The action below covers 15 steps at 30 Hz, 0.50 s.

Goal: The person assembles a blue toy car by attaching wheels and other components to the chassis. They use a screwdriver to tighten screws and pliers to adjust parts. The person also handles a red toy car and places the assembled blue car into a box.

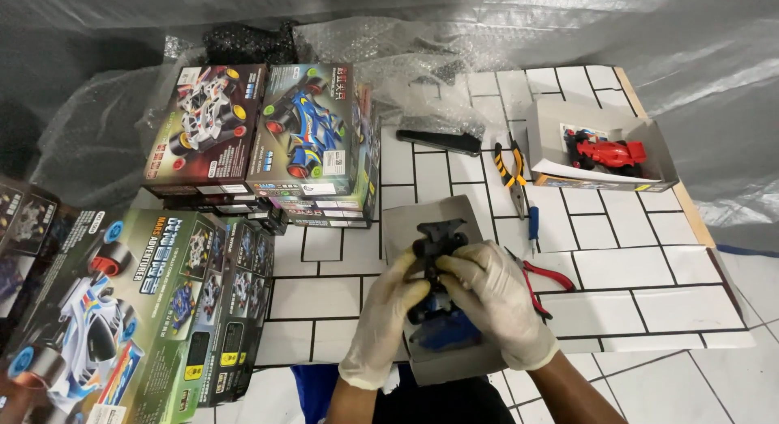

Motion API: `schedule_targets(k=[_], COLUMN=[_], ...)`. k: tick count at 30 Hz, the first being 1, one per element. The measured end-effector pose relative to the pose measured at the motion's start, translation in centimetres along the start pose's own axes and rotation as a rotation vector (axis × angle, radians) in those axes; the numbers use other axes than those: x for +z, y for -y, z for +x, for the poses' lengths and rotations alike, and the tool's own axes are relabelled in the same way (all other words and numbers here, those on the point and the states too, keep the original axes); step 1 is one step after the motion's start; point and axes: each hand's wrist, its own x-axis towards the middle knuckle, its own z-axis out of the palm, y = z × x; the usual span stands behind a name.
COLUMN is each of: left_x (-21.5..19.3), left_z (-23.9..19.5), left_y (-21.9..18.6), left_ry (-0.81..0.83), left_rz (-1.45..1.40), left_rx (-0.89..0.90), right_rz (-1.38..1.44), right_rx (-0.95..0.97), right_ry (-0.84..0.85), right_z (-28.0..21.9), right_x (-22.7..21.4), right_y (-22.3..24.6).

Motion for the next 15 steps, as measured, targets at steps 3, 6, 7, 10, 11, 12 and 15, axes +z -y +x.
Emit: schedule_targets(k=[3,6,7,10,11,12,15], left_x=[-0.2,-0.1,-0.1,0.2,0.4,0.7,0.3], left_z=[-0.2,-0.3,-0.3,-0.7,-0.7,-0.7,-0.6], left_y=[2.7,5.5,6.2,7.5,7.1,6.7,7.5], left_ry=[0.052,-0.080,-0.081,-0.141,-0.134,-0.127,-0.136], left_rz=[-0.020,-0.039,-0.038,0.050,0.056,0.062,0.111], left_rx=[-0.052,-0.108,-0.106,-0.051,-0.012,0.029,0.006], right_rz=[0.088,0.135,0.136,0.087,0.036,-0.017,-0.091], right_rx=[0.059,0.061,0.058,-0.038,-0.015,0.006,-0.024], right_ry=[0.010,0.020,0.020,0.021,0.026,0.031,0.024], right_z=[0.2,0.2,0.5,0.3,-0.1,-0.4,-1.0], right_x=[-0.4,-0.2,-0.3,0.2,0.7,1.1,2.2], right_y=[0.4,0.7,0.7,0.6,0.4,0.0,-0.5])
